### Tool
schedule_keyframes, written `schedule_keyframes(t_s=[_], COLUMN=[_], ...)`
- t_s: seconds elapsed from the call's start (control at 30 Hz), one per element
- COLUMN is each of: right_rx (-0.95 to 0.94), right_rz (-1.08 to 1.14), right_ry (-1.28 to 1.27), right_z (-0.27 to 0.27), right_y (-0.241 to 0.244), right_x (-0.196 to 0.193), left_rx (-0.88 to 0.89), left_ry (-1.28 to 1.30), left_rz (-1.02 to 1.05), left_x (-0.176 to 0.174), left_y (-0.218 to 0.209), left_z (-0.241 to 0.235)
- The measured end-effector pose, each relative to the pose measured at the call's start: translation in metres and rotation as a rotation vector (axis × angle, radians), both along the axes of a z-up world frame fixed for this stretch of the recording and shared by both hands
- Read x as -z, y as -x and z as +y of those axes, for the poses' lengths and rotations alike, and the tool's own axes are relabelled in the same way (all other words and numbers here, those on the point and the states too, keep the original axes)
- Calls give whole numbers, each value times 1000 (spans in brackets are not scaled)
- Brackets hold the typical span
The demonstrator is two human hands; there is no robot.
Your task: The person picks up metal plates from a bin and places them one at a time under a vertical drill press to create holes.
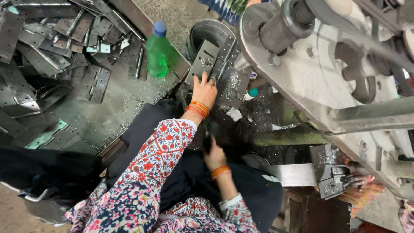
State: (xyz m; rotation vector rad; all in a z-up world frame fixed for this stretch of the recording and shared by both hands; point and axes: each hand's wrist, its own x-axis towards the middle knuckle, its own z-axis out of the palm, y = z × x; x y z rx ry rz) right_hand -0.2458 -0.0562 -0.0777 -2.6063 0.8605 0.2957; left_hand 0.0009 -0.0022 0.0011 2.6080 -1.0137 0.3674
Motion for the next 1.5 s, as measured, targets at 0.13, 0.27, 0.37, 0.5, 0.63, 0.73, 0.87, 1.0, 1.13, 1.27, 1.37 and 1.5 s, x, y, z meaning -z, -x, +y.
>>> schedule_keyframes(t_s=[0.13, 0.27, 0.37, 0.5, 0.63, 0.73, 0.87, 1.0, 1.13, 1.27, 1.37, 1.5], right_rx=[-102, -2, -66, -102, -49, -101, -14, -106, -59, -89, -65, -18], right_rz=[-453, -187, -224, -209, -239, -480, -294, -381, -152, -286, -380, -334], right_ry=[95, -10, -37, -12, 31, 71, 5, -58, -48, 48, 62, -31], right_z=[15, 9, -2, -13, 1, 10, 10, 3, -12, 9, 15, 6], right_y=[28, 23, 10, 3, 10, 31, 27, 18, 6, 19, 36, 33], right_x=[85, 88, 36, -9, 45, 97, 94, 36, -4, 47, 101, 118], left_rx=[11, 25, 11, 40, 28, 3, 46, 27, 32, 26, 18, 28], left_ry=[-6, 22, 46, 36, 55, 102, -24, -53, -49, -99, -123, -66], left_rz=[10, -12, -46, 6, -11, -96, 36, -14, 11, 71, 60, 28], left_x=[0, 11, 19, 32, 28, 25, 21, 23, 22, 15, 15, 17], left_y=[0, 5, -12, -22, -33, -31, -11, -18, -39, -45, -40, -38], left_z=[1, 1, -8, -33, -43, -33, -19, -19, -32, -38, -40, -40])
